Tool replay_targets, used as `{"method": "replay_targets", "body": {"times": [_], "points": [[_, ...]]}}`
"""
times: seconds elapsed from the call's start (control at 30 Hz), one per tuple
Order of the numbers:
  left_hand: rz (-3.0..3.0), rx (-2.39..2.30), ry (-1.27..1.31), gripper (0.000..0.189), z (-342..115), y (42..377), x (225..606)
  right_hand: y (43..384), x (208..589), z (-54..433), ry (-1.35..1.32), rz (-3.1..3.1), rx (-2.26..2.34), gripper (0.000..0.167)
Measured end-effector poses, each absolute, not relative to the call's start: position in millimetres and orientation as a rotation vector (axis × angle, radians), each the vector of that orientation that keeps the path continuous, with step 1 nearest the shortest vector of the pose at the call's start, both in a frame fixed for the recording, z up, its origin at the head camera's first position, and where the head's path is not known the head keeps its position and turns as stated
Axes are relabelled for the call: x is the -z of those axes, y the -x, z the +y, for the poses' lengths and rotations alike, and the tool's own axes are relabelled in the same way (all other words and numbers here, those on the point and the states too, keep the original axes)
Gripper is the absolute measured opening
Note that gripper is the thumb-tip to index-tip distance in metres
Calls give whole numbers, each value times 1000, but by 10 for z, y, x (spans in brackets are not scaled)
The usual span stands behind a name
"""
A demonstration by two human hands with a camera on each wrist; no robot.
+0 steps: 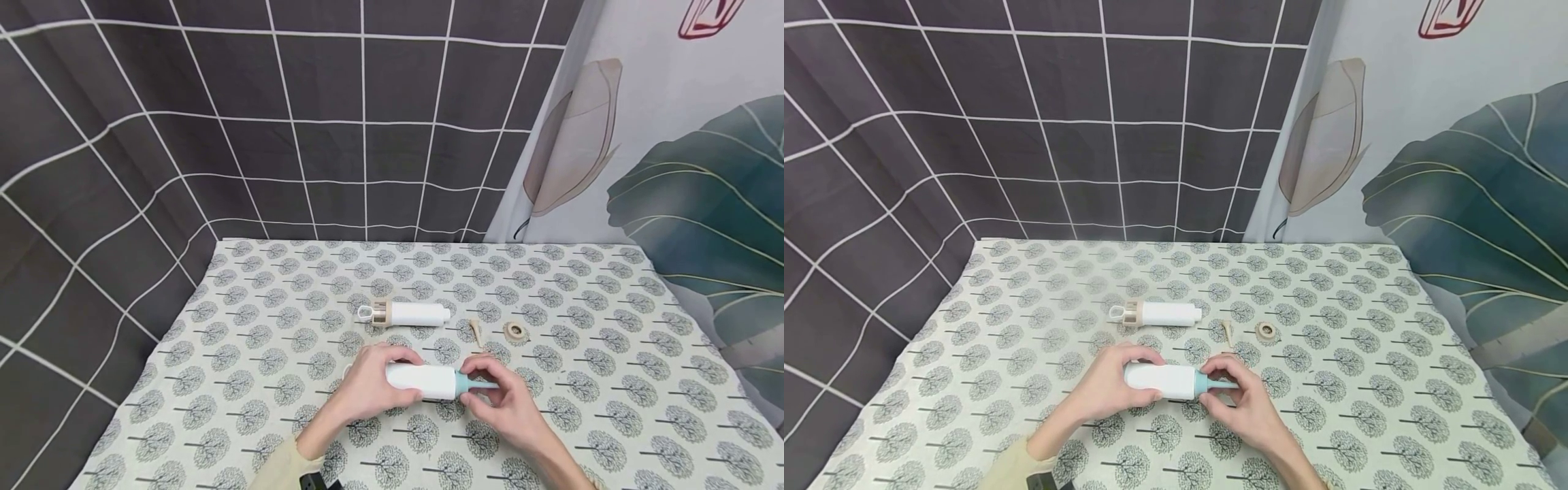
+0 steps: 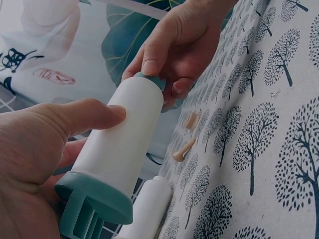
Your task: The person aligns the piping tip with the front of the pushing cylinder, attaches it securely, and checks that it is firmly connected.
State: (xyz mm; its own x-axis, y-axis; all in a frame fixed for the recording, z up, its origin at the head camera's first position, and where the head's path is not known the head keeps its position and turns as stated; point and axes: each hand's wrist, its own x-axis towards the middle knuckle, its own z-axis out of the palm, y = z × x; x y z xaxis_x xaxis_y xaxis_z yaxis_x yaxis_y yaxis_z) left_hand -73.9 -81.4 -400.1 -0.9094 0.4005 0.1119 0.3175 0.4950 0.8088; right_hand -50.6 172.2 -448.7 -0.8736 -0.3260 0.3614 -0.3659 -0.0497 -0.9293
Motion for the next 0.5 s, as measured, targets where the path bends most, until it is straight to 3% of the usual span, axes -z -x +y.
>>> {"method": "replay_targets", "body": {"times": [0.5], "points": [[2619,-1422,-655,39,-819,737,3987,489,4460,1702,-707,-2148,-2145,34]]}}
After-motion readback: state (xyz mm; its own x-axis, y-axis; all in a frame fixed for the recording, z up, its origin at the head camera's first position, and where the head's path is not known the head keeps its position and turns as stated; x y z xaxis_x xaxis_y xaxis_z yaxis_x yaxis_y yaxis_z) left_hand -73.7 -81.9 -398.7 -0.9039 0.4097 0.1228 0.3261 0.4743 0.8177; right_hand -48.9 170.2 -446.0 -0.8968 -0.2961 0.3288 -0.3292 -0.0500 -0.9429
